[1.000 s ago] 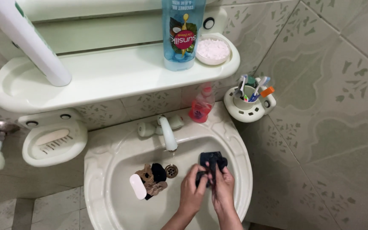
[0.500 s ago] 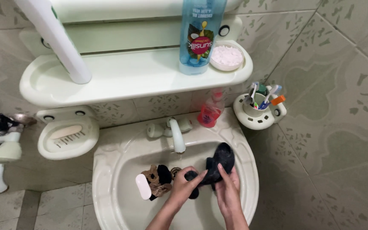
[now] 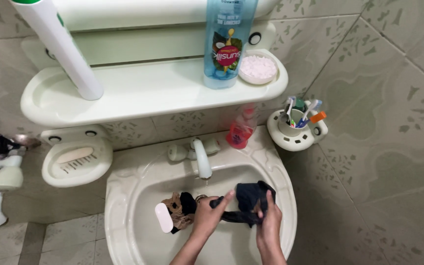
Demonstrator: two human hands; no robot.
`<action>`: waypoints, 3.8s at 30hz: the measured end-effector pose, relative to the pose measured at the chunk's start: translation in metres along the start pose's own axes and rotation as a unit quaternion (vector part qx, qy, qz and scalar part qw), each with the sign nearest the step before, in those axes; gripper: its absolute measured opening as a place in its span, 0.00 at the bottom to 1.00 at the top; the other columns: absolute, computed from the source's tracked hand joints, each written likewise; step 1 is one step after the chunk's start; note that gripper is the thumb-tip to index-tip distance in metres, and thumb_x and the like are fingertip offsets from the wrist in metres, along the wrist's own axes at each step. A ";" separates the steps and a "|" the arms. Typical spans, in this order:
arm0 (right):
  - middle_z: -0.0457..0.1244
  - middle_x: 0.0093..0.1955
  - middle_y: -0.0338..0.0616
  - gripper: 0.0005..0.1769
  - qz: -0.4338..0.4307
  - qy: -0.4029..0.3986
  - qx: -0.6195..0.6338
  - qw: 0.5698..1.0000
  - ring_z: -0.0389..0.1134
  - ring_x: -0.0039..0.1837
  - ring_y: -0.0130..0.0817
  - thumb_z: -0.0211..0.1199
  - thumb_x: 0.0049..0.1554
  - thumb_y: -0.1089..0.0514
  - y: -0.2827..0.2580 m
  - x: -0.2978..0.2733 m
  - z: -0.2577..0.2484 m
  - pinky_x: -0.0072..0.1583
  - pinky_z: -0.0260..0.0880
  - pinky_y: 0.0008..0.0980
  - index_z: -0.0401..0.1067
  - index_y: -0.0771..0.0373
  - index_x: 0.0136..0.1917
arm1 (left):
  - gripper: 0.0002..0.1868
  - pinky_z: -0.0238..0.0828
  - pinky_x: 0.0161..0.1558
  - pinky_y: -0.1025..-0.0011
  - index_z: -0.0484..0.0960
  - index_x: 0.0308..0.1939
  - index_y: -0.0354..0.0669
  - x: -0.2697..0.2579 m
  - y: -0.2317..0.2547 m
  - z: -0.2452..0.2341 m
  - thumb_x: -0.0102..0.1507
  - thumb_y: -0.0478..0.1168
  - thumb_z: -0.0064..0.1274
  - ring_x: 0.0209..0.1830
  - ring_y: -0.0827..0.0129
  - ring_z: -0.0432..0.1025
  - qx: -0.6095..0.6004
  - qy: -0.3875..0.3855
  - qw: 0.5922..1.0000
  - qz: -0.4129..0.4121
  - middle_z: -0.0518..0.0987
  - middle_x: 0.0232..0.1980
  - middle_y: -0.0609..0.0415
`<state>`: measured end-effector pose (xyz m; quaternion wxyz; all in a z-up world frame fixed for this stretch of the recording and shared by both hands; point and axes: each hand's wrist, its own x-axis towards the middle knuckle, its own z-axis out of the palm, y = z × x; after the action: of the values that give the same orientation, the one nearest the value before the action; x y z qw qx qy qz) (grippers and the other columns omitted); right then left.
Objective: Washing and scrubbing socks by hand in a bathroom sink using a bar of soap.
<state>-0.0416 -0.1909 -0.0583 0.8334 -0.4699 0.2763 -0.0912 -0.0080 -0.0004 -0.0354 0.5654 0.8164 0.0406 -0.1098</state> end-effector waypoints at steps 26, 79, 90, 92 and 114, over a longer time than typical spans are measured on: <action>0.72 0.55 0.42 0.17 -0.017 0.000 -0.030 0.999 0.71 0.55 0.25 0.64 0.57 0.60 -0.040 -0.074 0.080 0.55 0.70 0.24 0.74 0.62 0.61 | 0.19 0.69 0.52 0.73 0.83 0.51 0.41 -0.001 -0.021 0.021 0.66 0.50 0.48 0.45 0.72 0.75 -0.260 -0.011 0.961 -0.092 0.81 0.46 0.52; 0.57 0.28 0.32 0.13 0.036 -0.043 -0.138 0.989 0.51 0.27 0.21 0.65 0.60 0.53 -0.029 -0.053 0.046 0.29 0.47 0.26 0.77 0.66 0.46 | 0.14 0.46 0.14 0.74 0.74 0.29 0.35 -0.002 -0.005 -0.003 0.66 0.39 0.59 0.12 0.79 0.58 -0.233 -0.134 0.957 -0.107 0.68 0.21 0.59; 0.73 0.48 0.40 0.18 0.004 0.049 -0.142 0.989 0.73 0.50 0.24 0.58 0.60 0.52 -0.039 -0.044 0.036 0.53 0.72 0.26 0.76 0.62 0.59 | 0.18 0.70 0.21 0.73 0.85 0.39 0.35 -0.022 0.055 -0.037 0.50 0.40 0.72 0.17 0.77 0.70 -0.030 -0.238 0.971 0.022 0.77 0.23 0.61; 0.73 0.50 0.42 0.18 0.011 0.038 -0.127 0.991 0.73 0.52 0.25 0.59 0.59 0.56 -0.044 -0.050 0.043 0.55 0.74 0.28 0.75 0.63 0.61 | 0.21 0.71 0.24 0.73 0.85 0.34 0.35 -0.026 0.066 -0.043 0.49 0.46 0.75 0.18 0.77 0.71 0.023 -0.215 0.975 0.047 0.78 0.22 0.58; 0.68 0.58 0.39 0.19 0.131 -0.093 -0.031 0.987 0.70 0.55 0.26 0.51 0.64 0.52 -0.040 -0.061 0.067 0.58 0.70 0.30 0.70 0.58 0.66 | 0.08 0.73 0.38 0.73 0.87 0.35 0.40 -0.015 0.053 -0.023 0.59 0.41 0.63 0.33 0.79 0.75 -0.206 -0.032 0.972 0.111 0.84 0.32 0.58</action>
<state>-0.0519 -0.1387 0.0255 0.8455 -0.4615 0.2589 0.0713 -0.0089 0.0032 0.0245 0.7312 0.6778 -0.0468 -0.0612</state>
